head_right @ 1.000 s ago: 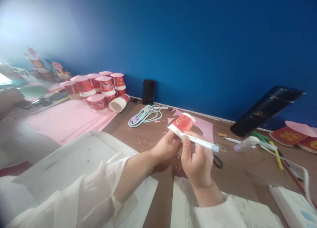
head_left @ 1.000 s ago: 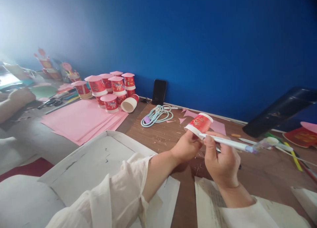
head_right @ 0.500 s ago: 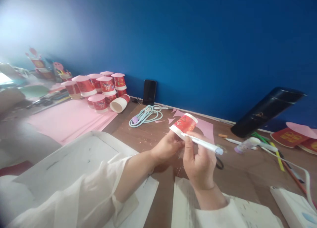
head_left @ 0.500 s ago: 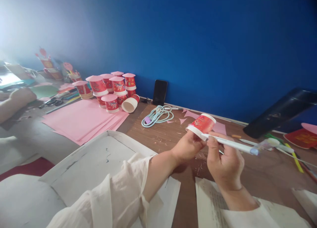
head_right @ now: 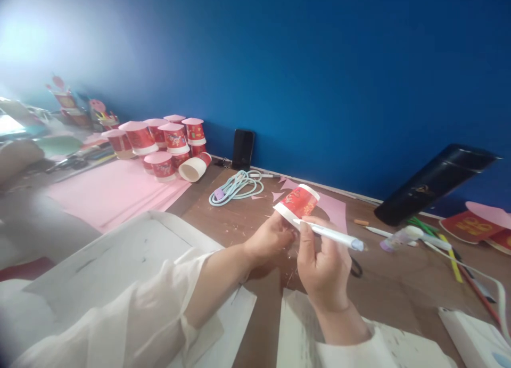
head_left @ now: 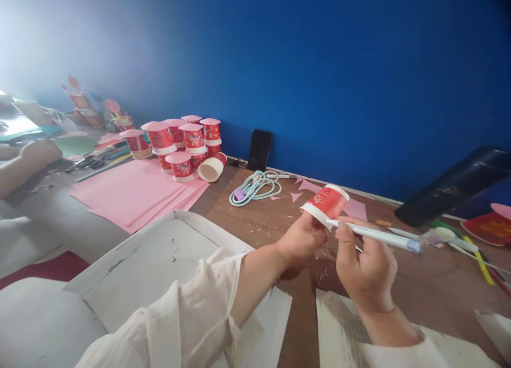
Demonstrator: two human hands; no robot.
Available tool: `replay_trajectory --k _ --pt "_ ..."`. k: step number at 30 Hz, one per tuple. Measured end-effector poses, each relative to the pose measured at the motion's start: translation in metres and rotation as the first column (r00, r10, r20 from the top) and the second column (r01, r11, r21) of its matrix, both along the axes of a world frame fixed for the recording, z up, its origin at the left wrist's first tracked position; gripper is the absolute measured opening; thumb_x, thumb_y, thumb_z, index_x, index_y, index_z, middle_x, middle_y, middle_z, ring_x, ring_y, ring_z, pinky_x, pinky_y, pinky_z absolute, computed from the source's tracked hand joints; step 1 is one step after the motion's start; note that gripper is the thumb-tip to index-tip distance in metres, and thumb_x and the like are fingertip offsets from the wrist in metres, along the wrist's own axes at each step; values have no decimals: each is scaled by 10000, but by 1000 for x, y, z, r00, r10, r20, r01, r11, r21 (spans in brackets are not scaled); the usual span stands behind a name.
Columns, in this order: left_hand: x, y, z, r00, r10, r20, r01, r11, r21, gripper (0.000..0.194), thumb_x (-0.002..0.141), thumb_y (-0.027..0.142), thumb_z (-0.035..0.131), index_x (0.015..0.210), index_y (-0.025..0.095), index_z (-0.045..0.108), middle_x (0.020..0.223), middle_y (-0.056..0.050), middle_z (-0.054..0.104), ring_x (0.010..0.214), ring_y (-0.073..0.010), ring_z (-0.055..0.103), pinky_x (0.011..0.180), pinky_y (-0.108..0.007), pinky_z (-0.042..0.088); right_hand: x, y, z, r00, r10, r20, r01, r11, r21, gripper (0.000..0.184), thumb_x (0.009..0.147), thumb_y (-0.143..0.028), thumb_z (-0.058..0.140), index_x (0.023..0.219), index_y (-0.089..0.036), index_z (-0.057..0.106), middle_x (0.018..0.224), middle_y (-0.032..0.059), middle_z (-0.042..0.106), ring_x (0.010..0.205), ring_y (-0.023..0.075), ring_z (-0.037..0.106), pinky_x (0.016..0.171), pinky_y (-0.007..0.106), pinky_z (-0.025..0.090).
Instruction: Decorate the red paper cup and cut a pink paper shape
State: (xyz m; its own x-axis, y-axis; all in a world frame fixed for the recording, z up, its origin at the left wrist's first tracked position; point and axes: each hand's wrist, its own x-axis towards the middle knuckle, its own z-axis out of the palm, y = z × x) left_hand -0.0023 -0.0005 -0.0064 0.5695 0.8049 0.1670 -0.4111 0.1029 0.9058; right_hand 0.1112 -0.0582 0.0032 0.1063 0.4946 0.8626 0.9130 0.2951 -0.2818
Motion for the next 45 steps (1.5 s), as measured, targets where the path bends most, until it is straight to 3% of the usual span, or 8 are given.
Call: replay_trajectory --k 7,13,19,25,32,38,45 --pt "2 1 -2 999 16 49 -18 999 40 475 693 28 587 1147 168 594 1111 -91 657 1071 -217 599 986 -378 450 -2 -1 3 1000 -9 24 9 1000 -13 157 936 -254 557 992 -166 675 878 97 734 875 234 703 785 344 533" --pt "2 0 2 998 28 54 -29 999 29 480 718 48 628 1180 173 592 1188 -97 655 1155 -231 584 1011 -366 445 -2 -1 4 1000 -5 31 6 1000 -21 153 936 -257 560 980 -164 674 909 101 738 889 227 701 794 333 526" --pt "3 0 4 996 15 92 -12 999 -32 512 709 87 661 1208 171 584 1166 -104 662 1098 -225 610 932 -342 483 -4 0 4 1000 9 25 -8 999 -33 163 938 -276 554 973 -171 673 881 95 733 827 218 697 763 332 525" --pt "8 5 -2 984 29 177 -8 993 -121 536 642 111 683 1166 179 596 1100 -84 674 1024 -217 624 872 -324 494 -2 -2 3 996 -54 -76 53 998 -26 210 949 -316 535 1005 -169 673 861 99 721 809 228 687 764 361 524" --pt "3 0 5 988 12 152 10 990 -141 624 638 92 675 1246 182 569 1123 -79 669 955 -183 628 782 -269 492 -3 0 1 1000 -28 12 29 999 -42 180 940 -292 558 1020 -185 678 922 100 733 856 233 691 790 366 526" --pt "4 0 6 981 30 193 -3 990 -142 584 633 64 661 1200 184 592 1152 -84 671 1085 -219 613 955 -337 461 -2 1 3 999 -13 43 14 999 -29 165 938 -286 563 1007 -185 674 958 99 738 885 227 694 791 346 519" --pt "4 1 5 983 14 181 12 990 -143 587 614 88 677 1187 186 595 1115 -78 673 1038 -209 622 942 -339 462 0 2 2 999 -21 33 22 999 -43 178 942 -297 552 1005 -184 674 958 103 742 903 235 703 802 355 528"
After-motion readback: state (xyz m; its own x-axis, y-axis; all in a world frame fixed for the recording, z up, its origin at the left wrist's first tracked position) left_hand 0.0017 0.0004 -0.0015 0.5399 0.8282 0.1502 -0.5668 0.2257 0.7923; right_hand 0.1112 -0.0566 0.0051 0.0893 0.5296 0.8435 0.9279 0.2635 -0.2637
